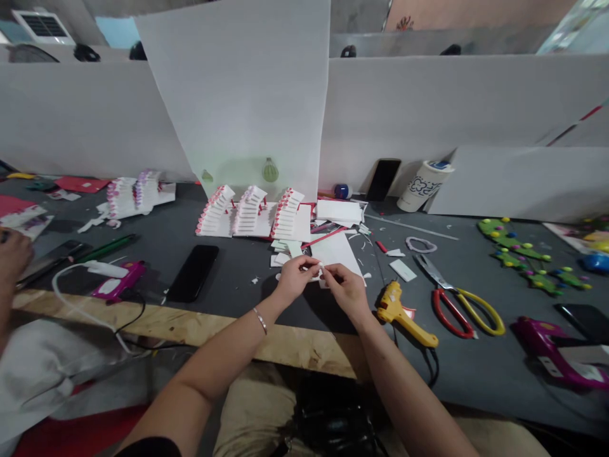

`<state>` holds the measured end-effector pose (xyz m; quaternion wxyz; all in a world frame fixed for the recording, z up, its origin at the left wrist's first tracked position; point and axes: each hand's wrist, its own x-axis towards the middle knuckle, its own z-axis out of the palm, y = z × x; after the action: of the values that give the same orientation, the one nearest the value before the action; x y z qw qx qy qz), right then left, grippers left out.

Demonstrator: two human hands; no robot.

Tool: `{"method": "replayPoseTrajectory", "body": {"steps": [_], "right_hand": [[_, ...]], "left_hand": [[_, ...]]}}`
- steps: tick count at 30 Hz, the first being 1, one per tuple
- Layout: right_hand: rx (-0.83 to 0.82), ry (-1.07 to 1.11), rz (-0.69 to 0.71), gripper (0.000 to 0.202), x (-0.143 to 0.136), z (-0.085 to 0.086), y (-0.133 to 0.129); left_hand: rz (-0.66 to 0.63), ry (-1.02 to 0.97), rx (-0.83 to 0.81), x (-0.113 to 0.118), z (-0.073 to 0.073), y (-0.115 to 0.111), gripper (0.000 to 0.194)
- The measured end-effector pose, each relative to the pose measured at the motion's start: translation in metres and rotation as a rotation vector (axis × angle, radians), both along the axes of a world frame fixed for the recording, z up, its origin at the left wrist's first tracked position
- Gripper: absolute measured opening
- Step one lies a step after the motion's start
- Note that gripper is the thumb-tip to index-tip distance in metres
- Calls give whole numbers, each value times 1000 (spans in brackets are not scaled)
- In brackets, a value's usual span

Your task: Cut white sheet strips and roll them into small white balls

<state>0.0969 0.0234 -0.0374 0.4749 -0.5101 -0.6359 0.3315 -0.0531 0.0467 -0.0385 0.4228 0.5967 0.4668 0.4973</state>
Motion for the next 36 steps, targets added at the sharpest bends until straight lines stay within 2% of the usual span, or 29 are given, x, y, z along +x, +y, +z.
{"method": "replayPoseTrajectory", "body": {"steps": [8, 15, 21, 29, 36], "right_hand": [[11, 1, -10, 31, -1, 1, -2], [14, -10, -96, 35, 0, -5, 0], [44, -50, -74, 30, 2, -1, 0], [67, -117, -27, 26, 5, 3, 0], [13, -57, -78, 36, 3, 0, 0]], "left_hand": [[67, 176, 157, 3, 7, -8, 11], [31, 260, 241, 10, 6, -12, 14], [16, 192, 185, 7, 4, -10, 13], [-80, 37, 50, 1, -6, 1, 17], [-4, 2, 47, 4, -4, -3, 15]]}}
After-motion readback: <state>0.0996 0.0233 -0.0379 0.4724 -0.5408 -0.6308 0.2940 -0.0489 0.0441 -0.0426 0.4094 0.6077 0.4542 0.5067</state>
